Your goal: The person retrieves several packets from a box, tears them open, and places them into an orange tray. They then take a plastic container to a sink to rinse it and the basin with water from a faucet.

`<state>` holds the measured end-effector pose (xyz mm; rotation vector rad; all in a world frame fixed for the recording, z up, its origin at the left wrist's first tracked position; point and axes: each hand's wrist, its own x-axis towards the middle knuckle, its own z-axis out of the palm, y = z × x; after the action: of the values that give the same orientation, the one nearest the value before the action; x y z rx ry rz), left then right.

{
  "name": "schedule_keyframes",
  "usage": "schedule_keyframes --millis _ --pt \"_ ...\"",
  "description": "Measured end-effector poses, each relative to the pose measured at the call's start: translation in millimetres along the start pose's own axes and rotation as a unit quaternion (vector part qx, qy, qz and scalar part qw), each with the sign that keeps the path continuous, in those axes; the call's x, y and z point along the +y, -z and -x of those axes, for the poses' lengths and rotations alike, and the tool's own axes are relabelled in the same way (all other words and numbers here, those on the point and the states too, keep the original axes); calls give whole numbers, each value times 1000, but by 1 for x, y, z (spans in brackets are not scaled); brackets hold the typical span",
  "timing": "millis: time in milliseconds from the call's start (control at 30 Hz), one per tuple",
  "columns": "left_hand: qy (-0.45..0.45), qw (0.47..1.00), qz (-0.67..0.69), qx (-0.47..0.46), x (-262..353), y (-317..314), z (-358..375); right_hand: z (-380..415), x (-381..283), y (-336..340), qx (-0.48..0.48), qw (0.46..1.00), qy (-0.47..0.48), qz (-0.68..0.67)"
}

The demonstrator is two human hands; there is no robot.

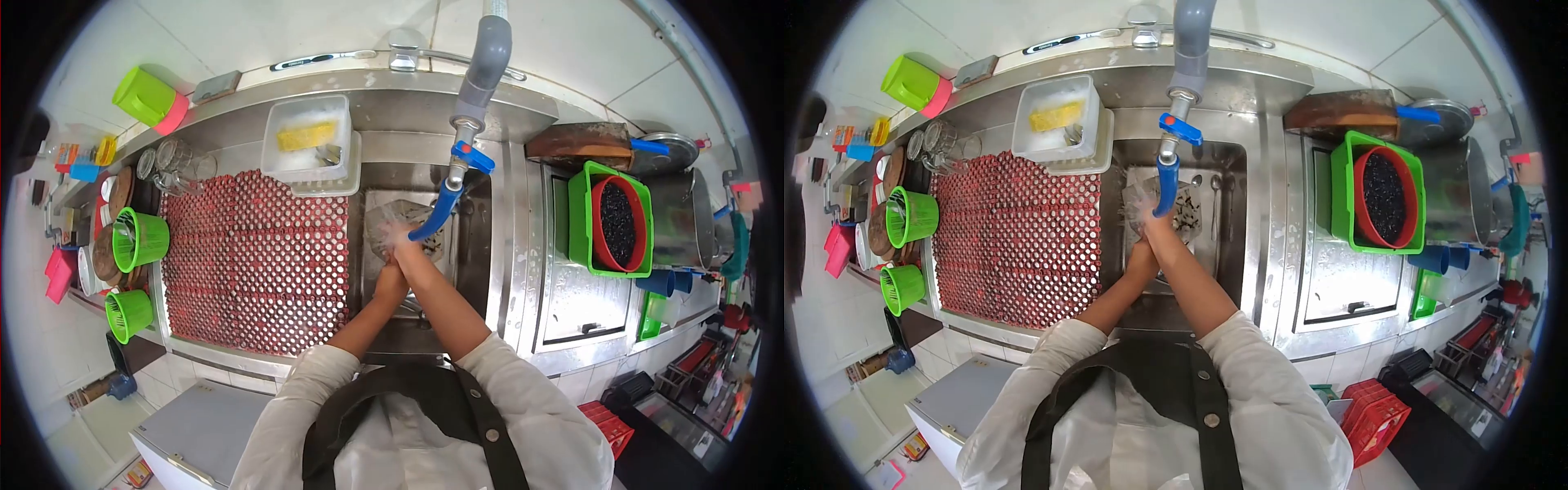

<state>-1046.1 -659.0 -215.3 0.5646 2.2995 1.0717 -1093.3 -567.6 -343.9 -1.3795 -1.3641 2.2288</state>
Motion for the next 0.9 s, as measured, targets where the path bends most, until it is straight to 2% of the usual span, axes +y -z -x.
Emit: schedule_keyframes --millis 33,67,133,167,200,233,267,333,400,433,467,500,533,600,633,667,700,733,767,800,867,900 --pt "-46 999 -19 -22 -1 2 0 11 -6 -4 102 980 102 133" --pt "-50 998 -19 -25 -3 6 -3 22 -16 2 106 980 104 131" --pt "-42 996 -66 48 2 21 -12 84 -89 9 121 890 306 316" --pt "21 998 26 54 28 40 -17 93 -96 12 129 889 304 317" --pt "17 998 28 47 29 37 -30 101 -100 13 124 889 266 351" --pt "-54 993 4 101 28 30 -46 105 -100 16 118 887 227 384" --pt "-124 980 -19 157 27 23 -59 111 -97 19 125 885 228 385" --pt "-108 984 -16 138 35 4 -77 126 -88 23 62 813 251 522" --pt "-90 989 -13 117 31 -8 -94 139 -87 33 66 818 268 505" --pt "-150 966 -197 81 24 -10 -105 141 -88 38 57 798 284 529" --pt "-205 905 -371 43 17 -15 -111 143 -89 45 48 777 297 553" --pt "-316 909 -241 128 52 9 -101 148 -95 50 30 764 299 571" --pt "-321 909 -237 121 59 17 -99 149 -96 56 38 764 295 572" --pt "-155 979 -126 -29 53 29 -98 154 -97 63 -24 693 356 626" --pt "-153 979 -129 -33 49 33 -97 159 -99 66 -46 674 332 658" --pt "-151 985 -80 30 43 39 -97 163 -101 69 -49 678 330 655" --pt "-148 984 -32 94 38 44 -95 166 -106 73 -75 650 337 677" --pt "-143 985 -38 92 41 49 -90 168 -107 77 -101 621 343 698" --pt "-93 989 -66 94 45 53 -86 169 -106 81 -121 622 303 712" --pt "-44 990 -92 97 48 57 -82 174 -110 83 -124 626 301 709" --pt "-29 992 -90 80 26 47 -83 187 -128 88 -103 631 345 687" --pt "12 997 -70 37 19 42 -80 188 -131 91 -108 633 356 679"
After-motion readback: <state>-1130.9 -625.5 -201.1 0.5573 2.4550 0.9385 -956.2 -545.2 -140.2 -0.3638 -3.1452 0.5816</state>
